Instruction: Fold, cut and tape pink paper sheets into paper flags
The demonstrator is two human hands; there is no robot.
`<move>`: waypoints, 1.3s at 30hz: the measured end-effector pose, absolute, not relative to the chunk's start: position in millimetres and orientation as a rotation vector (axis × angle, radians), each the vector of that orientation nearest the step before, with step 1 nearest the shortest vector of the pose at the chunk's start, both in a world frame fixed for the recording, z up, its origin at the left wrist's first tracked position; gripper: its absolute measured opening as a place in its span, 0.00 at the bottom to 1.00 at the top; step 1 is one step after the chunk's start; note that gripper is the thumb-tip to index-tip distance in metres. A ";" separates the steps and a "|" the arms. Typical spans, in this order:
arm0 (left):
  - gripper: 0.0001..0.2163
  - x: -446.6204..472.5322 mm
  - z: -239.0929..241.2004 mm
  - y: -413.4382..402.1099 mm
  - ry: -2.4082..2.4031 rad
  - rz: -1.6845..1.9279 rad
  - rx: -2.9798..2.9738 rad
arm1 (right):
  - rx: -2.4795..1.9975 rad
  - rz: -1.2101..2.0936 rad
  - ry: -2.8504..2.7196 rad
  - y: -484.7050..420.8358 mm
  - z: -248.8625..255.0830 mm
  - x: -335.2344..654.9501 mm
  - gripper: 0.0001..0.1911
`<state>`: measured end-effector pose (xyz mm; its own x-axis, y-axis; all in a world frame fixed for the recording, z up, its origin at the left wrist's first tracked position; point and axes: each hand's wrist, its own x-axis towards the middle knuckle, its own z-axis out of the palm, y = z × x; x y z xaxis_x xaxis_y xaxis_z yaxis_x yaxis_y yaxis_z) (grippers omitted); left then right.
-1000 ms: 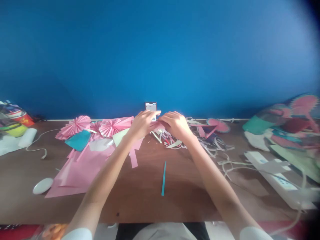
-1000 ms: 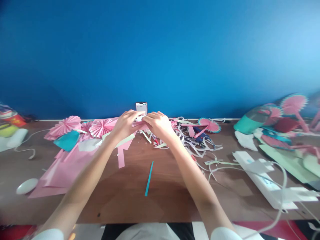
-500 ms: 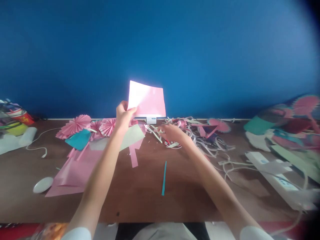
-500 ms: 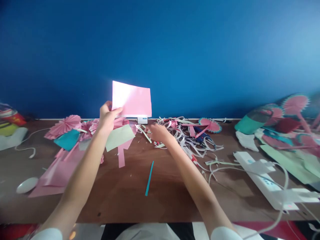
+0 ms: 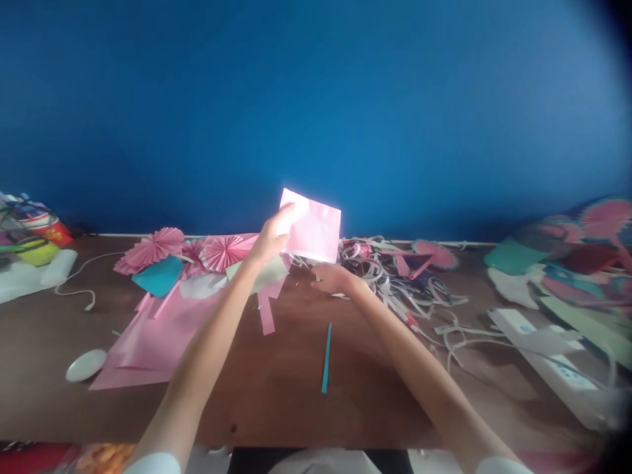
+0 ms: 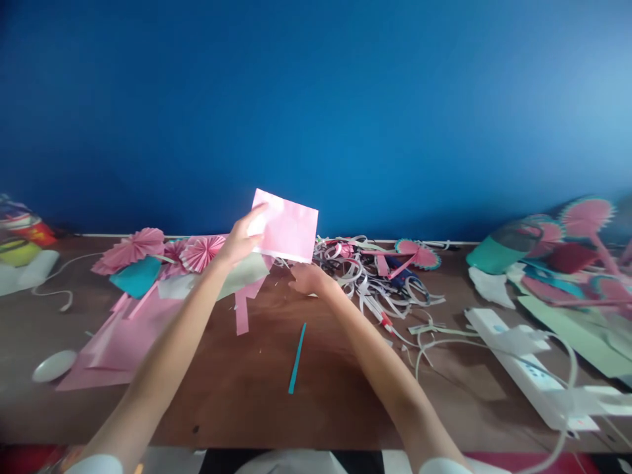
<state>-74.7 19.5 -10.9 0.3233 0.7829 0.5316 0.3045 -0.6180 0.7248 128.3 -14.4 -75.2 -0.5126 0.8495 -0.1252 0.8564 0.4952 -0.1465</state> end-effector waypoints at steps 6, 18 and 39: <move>0.22 -82.3 -4.3 20.4 1.039 1.407 1.875 | 1.817 -0.133 2.669 -11.9 -59.1 140.9 0.15; 0.27 -97.0 -6.1 28.8 1.212 1.444 2.095 | 2.465 -0.432 2.916 -24.4 -1.7 200.7 0.08; 0.14 -64.9 -11.4 11.0 1.040 1.014 2.070 | 2.235 -1.422 3.288 -51.9 21.9 174.4 0.15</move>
<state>-64.9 11.0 -11.4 0.4000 0.8429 0.3598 0.3815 -0.5101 0.7709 174.4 -51.9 21.9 -0.0588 0.9033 0.4249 0.3090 0.4212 -0.8527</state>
